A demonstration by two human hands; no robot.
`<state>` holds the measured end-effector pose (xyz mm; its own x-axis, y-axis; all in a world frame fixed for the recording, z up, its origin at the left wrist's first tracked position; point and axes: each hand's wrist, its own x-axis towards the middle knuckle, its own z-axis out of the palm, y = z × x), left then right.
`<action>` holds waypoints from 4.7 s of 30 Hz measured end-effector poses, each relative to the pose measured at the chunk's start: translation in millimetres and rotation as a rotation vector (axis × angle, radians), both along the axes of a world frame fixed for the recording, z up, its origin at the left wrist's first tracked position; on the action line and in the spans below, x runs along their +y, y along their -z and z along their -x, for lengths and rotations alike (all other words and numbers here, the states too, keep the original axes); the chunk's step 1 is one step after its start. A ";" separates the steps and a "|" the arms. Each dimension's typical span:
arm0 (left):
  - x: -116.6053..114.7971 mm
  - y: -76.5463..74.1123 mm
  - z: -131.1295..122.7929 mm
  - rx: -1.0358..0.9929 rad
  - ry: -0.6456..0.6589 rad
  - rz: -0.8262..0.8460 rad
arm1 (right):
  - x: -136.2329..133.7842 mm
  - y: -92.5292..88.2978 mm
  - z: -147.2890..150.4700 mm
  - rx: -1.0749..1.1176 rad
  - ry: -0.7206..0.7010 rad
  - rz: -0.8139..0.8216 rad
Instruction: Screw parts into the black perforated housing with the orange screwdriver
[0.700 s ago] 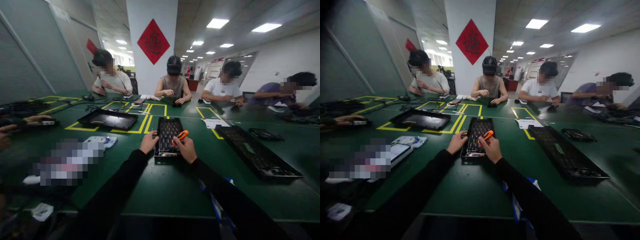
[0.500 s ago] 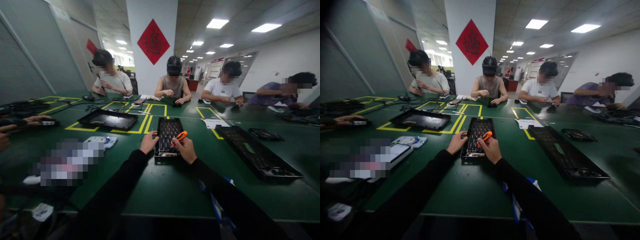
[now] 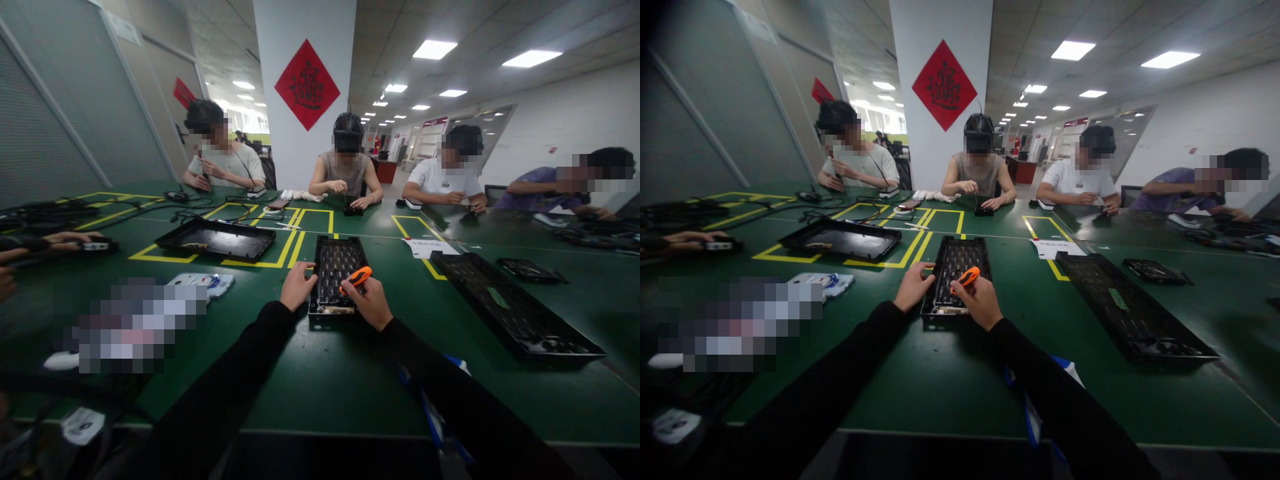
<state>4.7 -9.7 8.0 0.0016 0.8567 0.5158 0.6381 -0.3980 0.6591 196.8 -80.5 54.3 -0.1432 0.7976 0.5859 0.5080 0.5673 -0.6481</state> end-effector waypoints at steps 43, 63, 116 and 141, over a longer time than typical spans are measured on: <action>-47.8 -25.3 -1.7 0.066 0.512 0.062 | 12.4 11.0 18.0 0.433 -0.246 0.167; -43.5 -25.0 -1.4 0.079 0.560 0.085 | 9.0 12.6 17.7 0.300 -0.209 0.151; -53.4 -29.3 -4.1 0.127 0.422 0.010 | 1.1 9.6 18.0 0.422 -0.414 0.265; -54.7 -28.1 -0.7 0.213 0.453 -0.016 | 4.7 6.5 15.1 0.450 -0.415 0.288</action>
